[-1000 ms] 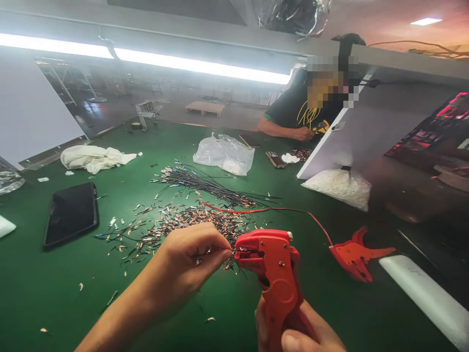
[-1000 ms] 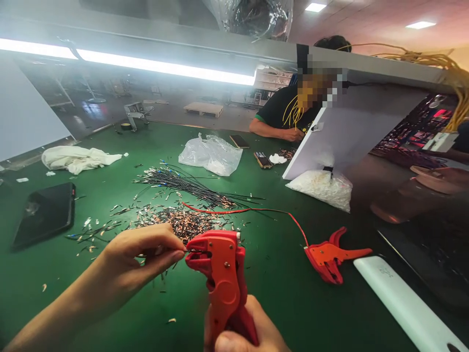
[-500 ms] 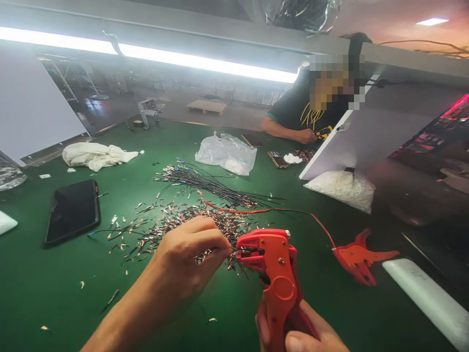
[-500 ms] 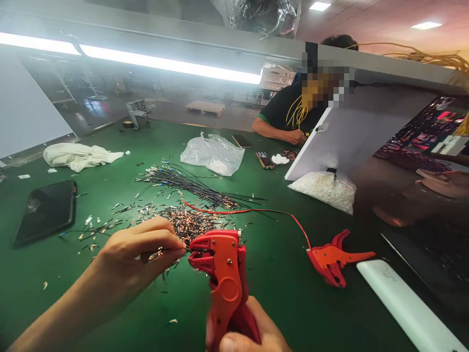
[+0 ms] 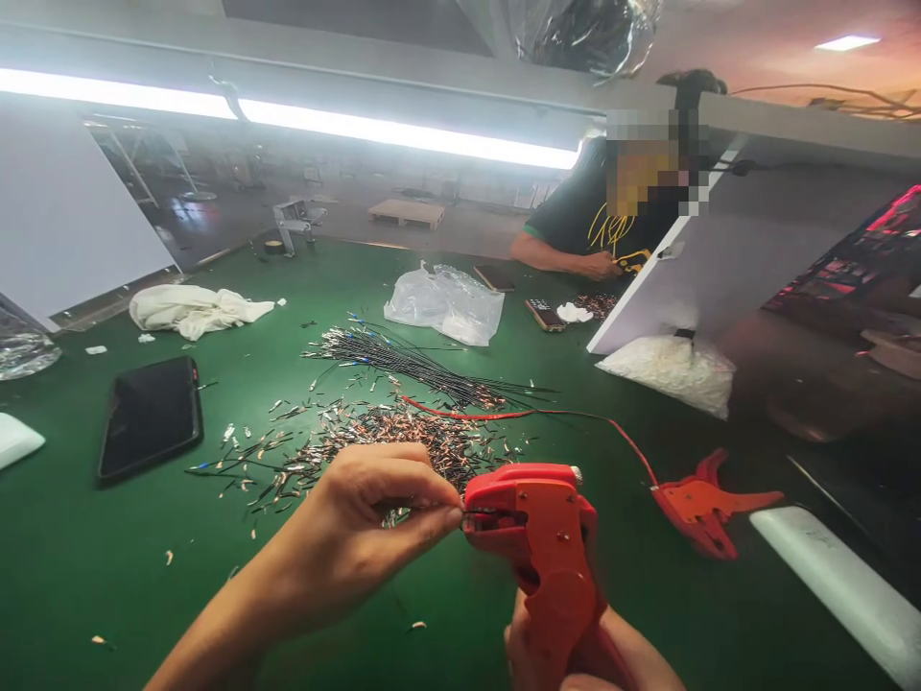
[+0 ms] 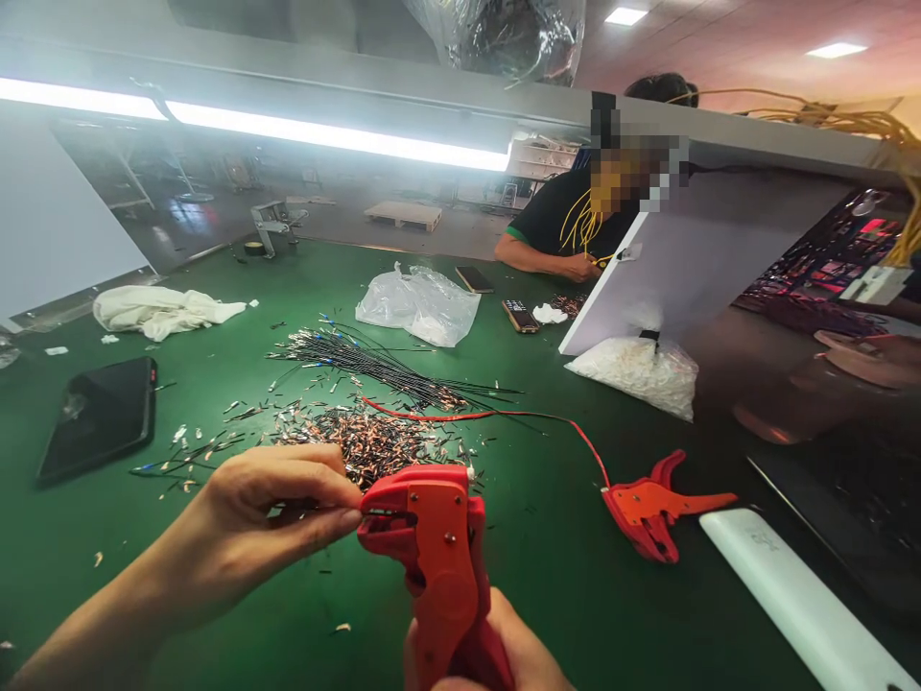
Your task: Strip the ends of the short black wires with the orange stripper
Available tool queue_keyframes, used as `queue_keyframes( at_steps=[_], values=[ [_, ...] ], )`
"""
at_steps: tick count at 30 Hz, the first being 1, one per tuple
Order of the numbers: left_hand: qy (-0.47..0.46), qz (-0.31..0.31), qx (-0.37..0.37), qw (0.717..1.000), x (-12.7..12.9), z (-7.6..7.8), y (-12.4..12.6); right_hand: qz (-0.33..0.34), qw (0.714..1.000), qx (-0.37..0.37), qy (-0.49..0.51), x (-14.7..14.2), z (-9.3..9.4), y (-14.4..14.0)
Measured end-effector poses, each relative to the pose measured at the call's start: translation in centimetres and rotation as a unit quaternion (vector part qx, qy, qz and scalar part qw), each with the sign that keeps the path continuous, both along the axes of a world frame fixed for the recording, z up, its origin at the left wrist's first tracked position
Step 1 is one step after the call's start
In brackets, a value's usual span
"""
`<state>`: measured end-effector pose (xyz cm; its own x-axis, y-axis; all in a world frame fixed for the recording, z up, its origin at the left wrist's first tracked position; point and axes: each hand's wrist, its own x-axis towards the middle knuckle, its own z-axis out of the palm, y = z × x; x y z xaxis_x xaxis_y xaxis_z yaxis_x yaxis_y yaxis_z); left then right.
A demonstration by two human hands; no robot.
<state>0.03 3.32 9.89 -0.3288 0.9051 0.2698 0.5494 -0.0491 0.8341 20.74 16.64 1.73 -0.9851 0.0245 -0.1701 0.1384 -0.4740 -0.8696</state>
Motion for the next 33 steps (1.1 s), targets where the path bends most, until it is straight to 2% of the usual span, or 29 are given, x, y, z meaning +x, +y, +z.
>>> queue_keyframes(
  at_steps=[7,12,15,21,24,29,33],
  values=[
    [0.005,-0.001,-0.015,1.0,0.0,0.1,0.0,0.005,0.998,0.067,0.0,0.1,-0.5,0.1],
    [-0.04,-0.002,-0.082,0.996,-0.3,-0.4,0.1,-0.045,0.996,0.052,-0.055,0.2,0.7,-0.1],
    [-0.053,-0.009,-0.11,0.993,-0.3,-0.5,0.0,-0.032,0.998,0.038,-0.046,0.1,0.7,-0.1],
    [0.01,0.01,-0.036,0.999,0.0,-0.2,0.2,0.006,1.0,0.018,0.007,0.2,-0.9,0.1],
    [0.034,0.02,0.002,0.999,0.0,-0.2,0.3,0.02,0.999,0.032,0.015,0.0,-0.8,0.2],
    [0.053,0.019,0.017,0.998,-0.2,-0.6,0.2,0.037,0.997,0.067,0.021,-0.4,-0.3,0.4],
    [0.082,0.022,0.03,0.996,-0.3,-0.8,-0.1,0.02,0.999,0.046,0.018,-0.3,-0.5,0.2]
  ],
)
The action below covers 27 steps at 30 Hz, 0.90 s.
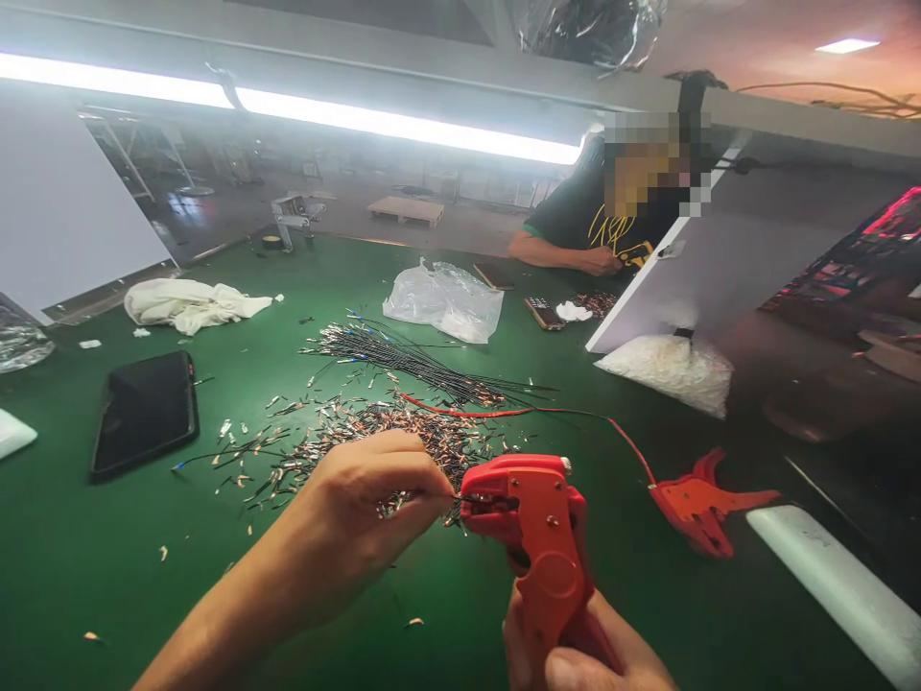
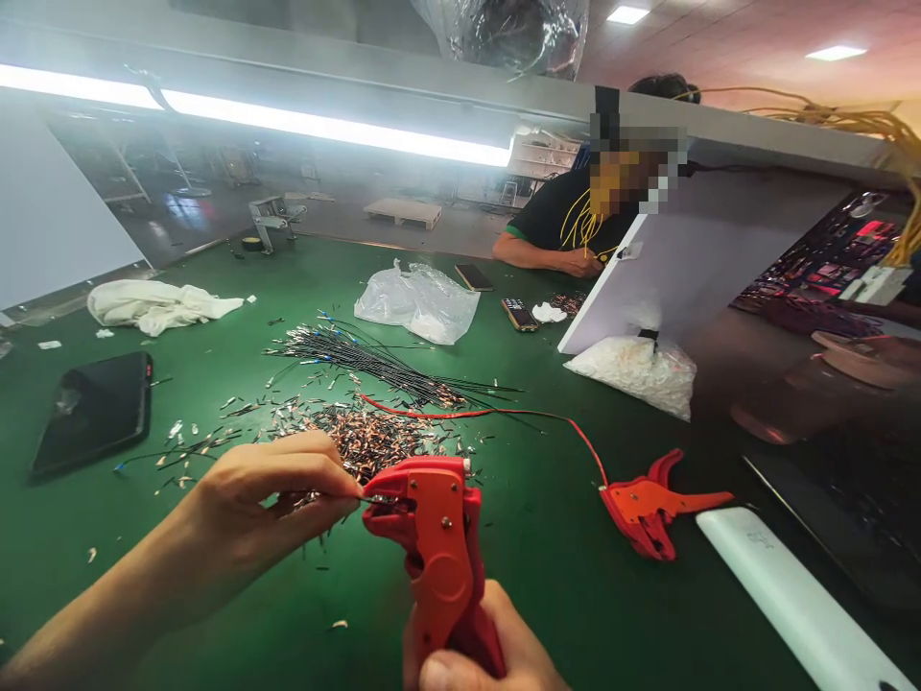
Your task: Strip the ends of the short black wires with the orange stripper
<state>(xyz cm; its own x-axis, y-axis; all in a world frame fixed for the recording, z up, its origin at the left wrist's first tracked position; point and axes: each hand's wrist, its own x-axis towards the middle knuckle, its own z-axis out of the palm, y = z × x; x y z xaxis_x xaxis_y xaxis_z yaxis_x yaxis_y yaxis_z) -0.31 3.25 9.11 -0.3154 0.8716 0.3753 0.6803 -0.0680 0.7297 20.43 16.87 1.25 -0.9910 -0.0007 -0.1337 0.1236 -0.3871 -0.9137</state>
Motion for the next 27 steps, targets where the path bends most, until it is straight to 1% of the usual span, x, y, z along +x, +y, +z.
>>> queue_keyframes(
  at_steps=[3,6,8,12,14,16,19,23,25,27],
  values=[
    [0.011,0.012,-0.002,1.0,-0.1,0.2,-0.1,-0.004,1.0,-0.023,-0.002,0.2,-0.1,-0.1],
    [0.014,0.028,-0.012,0.999,-0.1,0.7,0.0,-0.006,0.999,-0.029,-0.017,0.4,-0.2,0.0],
    [0.015,0.037,-0.011,0.999,0.0,0.9,0.1,-0.007,0.999,-0.041,-0.007,0.4,-0.3,-0.1],
    [0.011,0.059,-0.008,0.998,0.2,0.9,0.2,-0.019,0.993,-0.117,0.018,0.4,-0.5,-0.2],
    [0.005,0.073,-0.013,0.997,0.3,0.8,0.1,-0.012,0.991,-0.13,0.032,0.4,-0.4,-0.3],
    [-0.002,0.073,-0.019,0.997,0.3,0.8,0.1,-0.002,0.992,-0.119,0.038,0.4,-0.4,-0.3],
    [-0.018,0.055,-0.027,0.998,0.4,0.9,0.1,0.0,0.994,-0.106,0.038,0.4,-0.3,-0.2],
    [-0.039,0.052,-0.033,0.997,0.3,1.2,0.1,0.008,0.995,-0.087,0.04,0.1,-0.5,-0.1],
    [-0.047,0.052,-0.034,0.997,0.3,1.2,0.1,0.016,0.996,-0.079,0.039,0.0,-0.2,-0.2],
    [-0.055,0.05,-0.036,0.997,0.2,1.3,0.3,0.006,0.997,-0.073,0.031,0.0,0.5,-0.4]
  ],
)
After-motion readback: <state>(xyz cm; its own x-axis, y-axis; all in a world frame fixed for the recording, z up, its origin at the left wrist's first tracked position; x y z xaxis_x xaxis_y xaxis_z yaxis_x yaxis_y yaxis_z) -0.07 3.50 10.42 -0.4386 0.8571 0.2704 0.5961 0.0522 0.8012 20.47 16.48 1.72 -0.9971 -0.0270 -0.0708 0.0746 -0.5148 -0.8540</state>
